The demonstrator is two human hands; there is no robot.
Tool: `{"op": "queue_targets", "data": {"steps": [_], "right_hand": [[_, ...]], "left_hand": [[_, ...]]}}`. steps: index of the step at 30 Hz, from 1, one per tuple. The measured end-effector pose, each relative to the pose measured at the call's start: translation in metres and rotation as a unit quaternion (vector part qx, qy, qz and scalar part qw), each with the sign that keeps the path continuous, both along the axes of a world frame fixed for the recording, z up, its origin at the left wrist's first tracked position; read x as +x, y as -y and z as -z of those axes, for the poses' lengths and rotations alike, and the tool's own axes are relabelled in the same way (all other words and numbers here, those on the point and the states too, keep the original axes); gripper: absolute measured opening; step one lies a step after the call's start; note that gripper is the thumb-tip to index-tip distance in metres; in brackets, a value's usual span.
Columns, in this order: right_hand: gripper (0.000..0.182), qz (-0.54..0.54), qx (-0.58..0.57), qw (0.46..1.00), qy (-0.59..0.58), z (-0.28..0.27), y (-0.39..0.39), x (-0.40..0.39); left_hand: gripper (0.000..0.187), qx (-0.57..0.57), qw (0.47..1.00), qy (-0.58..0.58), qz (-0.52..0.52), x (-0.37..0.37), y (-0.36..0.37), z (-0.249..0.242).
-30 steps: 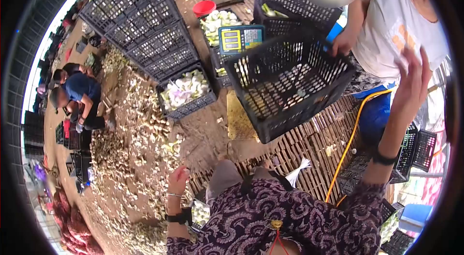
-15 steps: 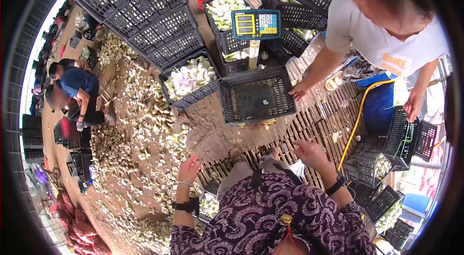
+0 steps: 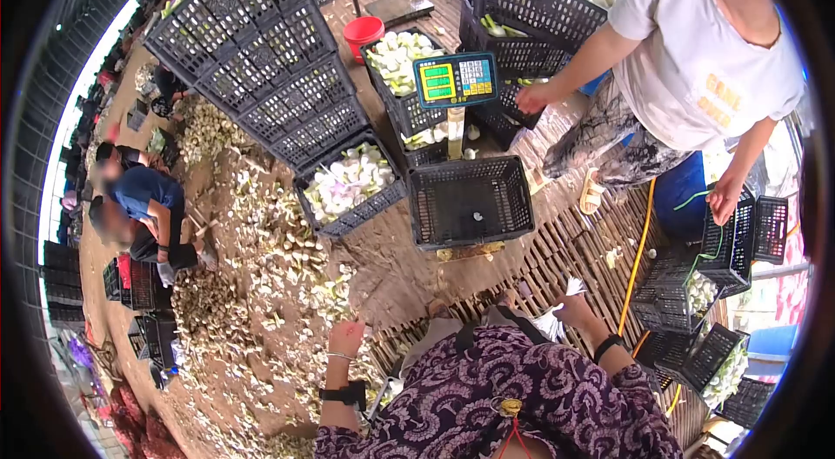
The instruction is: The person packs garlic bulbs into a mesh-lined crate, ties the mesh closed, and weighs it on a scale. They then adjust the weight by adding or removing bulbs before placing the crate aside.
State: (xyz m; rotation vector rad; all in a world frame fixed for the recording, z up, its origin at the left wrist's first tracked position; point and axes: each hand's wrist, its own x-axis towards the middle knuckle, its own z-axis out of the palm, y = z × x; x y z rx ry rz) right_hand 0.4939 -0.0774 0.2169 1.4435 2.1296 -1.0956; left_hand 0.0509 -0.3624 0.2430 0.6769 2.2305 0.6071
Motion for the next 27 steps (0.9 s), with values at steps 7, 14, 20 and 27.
{"op": "queue_targets", "data": {"steps": [7, 14, 20, 27], "right_hand": [[0.029, 0.269, -0.129, 0.954, -0.028, 0.003, 0.013, 0.01], [0.024, 0.217, -0.109, 0.967, -0.076, 0.037, 0.018, 0.007], [0.023, 0.181, -0.072, 0.975, -0.106, 0.041, 0.016, 0.001], [0.02, 0.212, -0.108, 0.967, -0.095, 0.018, 0.019, -0.012]], "left_hand": [[0.033, -0.015, 0.997, -0.046, 0.056, -0.004, -0.004, 0.014], [0.032, -0.012, 0.996, -0.038, 0.086, -0.002, -0.019, -0.005], [0.031, -0.015, 0.994, -0.046, 0.095, 0.001, -0.009, -0.001], [0.034, -0.1, 0.994, 0.025, 0.031, -0.016, 0.063, 0.081]]}}
